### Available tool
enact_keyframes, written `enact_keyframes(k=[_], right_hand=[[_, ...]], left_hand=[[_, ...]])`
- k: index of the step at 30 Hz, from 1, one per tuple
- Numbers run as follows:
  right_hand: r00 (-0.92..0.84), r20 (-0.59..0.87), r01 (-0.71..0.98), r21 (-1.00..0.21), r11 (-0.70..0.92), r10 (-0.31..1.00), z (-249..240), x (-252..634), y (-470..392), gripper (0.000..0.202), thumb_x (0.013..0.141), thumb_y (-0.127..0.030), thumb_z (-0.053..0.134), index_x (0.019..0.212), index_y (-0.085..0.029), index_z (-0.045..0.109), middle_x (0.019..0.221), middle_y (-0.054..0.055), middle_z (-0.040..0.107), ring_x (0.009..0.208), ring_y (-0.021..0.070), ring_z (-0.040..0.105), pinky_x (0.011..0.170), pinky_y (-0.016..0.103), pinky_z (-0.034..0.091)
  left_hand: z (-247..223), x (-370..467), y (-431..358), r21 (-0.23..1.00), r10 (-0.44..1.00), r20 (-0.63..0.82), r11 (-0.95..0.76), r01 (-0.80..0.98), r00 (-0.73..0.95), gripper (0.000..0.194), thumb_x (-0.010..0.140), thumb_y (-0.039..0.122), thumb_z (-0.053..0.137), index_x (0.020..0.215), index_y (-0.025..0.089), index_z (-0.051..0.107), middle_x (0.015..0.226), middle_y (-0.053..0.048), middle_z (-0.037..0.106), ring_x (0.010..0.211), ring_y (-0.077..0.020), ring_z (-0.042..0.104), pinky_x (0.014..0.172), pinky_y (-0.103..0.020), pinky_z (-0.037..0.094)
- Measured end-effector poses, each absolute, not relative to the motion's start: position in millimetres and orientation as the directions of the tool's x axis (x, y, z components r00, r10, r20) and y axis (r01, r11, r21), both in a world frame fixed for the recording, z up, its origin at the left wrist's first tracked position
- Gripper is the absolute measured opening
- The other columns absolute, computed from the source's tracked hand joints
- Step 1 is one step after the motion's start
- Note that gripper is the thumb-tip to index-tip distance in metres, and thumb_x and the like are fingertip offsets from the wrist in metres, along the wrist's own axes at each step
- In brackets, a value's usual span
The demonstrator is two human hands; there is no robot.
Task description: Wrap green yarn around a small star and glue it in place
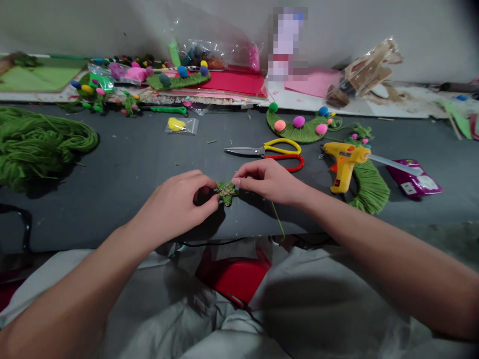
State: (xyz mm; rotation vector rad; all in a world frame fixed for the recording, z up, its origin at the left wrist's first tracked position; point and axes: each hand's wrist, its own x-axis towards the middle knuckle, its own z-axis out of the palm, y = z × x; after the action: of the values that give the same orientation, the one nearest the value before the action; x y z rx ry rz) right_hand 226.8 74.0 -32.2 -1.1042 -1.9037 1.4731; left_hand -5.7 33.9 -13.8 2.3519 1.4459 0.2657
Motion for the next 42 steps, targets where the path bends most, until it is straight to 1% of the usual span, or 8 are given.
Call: enact_keyframes(k=[9,15,21,23,26,31,37,42], right_hand=[[-0.550,-0.076,0.273,-0.958,0.093,0.832,-38,228,77,0.028,0.086,-0.040,0.071,0.090,-0.013,0.073,0.066,-0.003,0.057,0.061,0.0091,0.045,0.055,0.025,0.033],[-0.518,-0.084,0.326,-0.939,0.106,0.851,-42,228,79,0.032,0.085,-0.044,0.070,0.088,-0.013,0.073,0.065,-0.002,0.058,0.058,0.0090,0.044,0.053,0.025,0.032],[-0.455,-0.053,0.416,-0.895,0.159,0.889,-46,224,80,0.025,0.083,-0.037,0.072,0.084,-0.012,0.074,0.055,-0.006,0.045,0.052,0.0073,0.034,0.049,0.025,0.024],[-0.448,-0.046,0.436,-0.883,0.173,0.893,-46,222,80,0.025,0.083,-0.037,0.071,0.083,-0.012,0.074,0.055,-0.005,0.046,0.052,0.0074,0.033,0.048,0.025,0.023],[-0.459,-0.039,0.445,-0.875,0.192,0.888,-47,222,81,0.026,0.084,-0.039,0.070,0.081,-0.013,0.074,0.057,-0.004,0.050,0.053,0.0076,0.034,0.048,0.026,0.022],[-0.506,-0.063,0.457,-0.866,0.205,0.860,-45,223,85,0.024,0.084,-0.037,0.071,0.082,-0.013,0.074,0.058,-0.004,0.049,0.054,0.0077,0.035,0.050,0.025,0.024],[-0.581,-0.137,0.378,-0.919,0.116,0.802,-38,228,90,0.025,0.085,-0.036,0.071,0.086,-0.011,0.072,0.064,-0.002,0.057,0.056,0.0080,0.043,0.052,0.024,0.032],[-0.636,-0.151,0.349,-0.931,0.108,0.757,-34,231,92,0.021,0.086,-0.032,0.069,0.086,-0.011,0.071,0.069,-0.001,0.060,0.060,0.0085,0.046,0.056,0.024,0.035]], left_hand=[[-15,-6,34,0.432,0.861,0.011,-0.462,0.775,0.508,0.024,0.097,0.032,0.050,0.095,0.019,0.070,0.088,-0.004,0.065,0.078,-0.0184,0.059,0.072,-0.031,0.041],[-15,-5,34,0.434,0.874,-0.010,-0.434,0.789,0.486,0.024,0.097,0.029,0.047,0.092,0.019,0.068,0.087,-0.003,0.065,0.078,-0.0188,0.059,0.073,-0.031,0.042],[-16,-2,34,0.344,0.888,-0.043,-0.417,0.841,0.457,0.026,0.095,0.030,0.047,0.091,0.019,0.070,0.083,-0.003,0.061,0.074,-0.0193,0.057,0.069,-0.032,0.040],[-17,-1,33,0.303,0.894,-0.052,-0.411,0.860,0.446,0.027,0.095,0.032,0.047,0.091,0.019,0.071,0.081,-0.003,0.059,0.072,-0.0195,0.056,0.069,-0.032,0.040],[-18,-1,32,0.300,0.897,-0.044,-0.408,0.862,0.440,0.027,0.095,0.034,0.048,0.091,0.020,0.070,0.082,-0.003,0.058,0.072,-0.0194,0.056,0.068,-0.033,0.040],[-17,-5,29,0.324,0.896,-0.033,-0.410,0.853,0.443,0.023,0.094,0.035,0.050,0.093,0.021,0.068,0.084,-0.002,0.060,0.074,-0.0194,0.056,0.067,-0.032,0.040],[-16,-6,26,0.367,0.905,-0.016,-0.390,0.844,0.425,0.020,0.093,0.033,0.052,0.099,0.020,0.066,0.091,-0.003,0.064,0.078,-0.0196,0.059,0.069,-0.032,0.040],[-16,-4,26,0.372,0.916,-0.026,-0.364,0.854,0.401,0.024,0.093,0.036,0.053,0.104,0.020,0.067,0.096,-0.004,0.065,0.077,-0.0197,0.059,0.069,-0.033,0.041]])
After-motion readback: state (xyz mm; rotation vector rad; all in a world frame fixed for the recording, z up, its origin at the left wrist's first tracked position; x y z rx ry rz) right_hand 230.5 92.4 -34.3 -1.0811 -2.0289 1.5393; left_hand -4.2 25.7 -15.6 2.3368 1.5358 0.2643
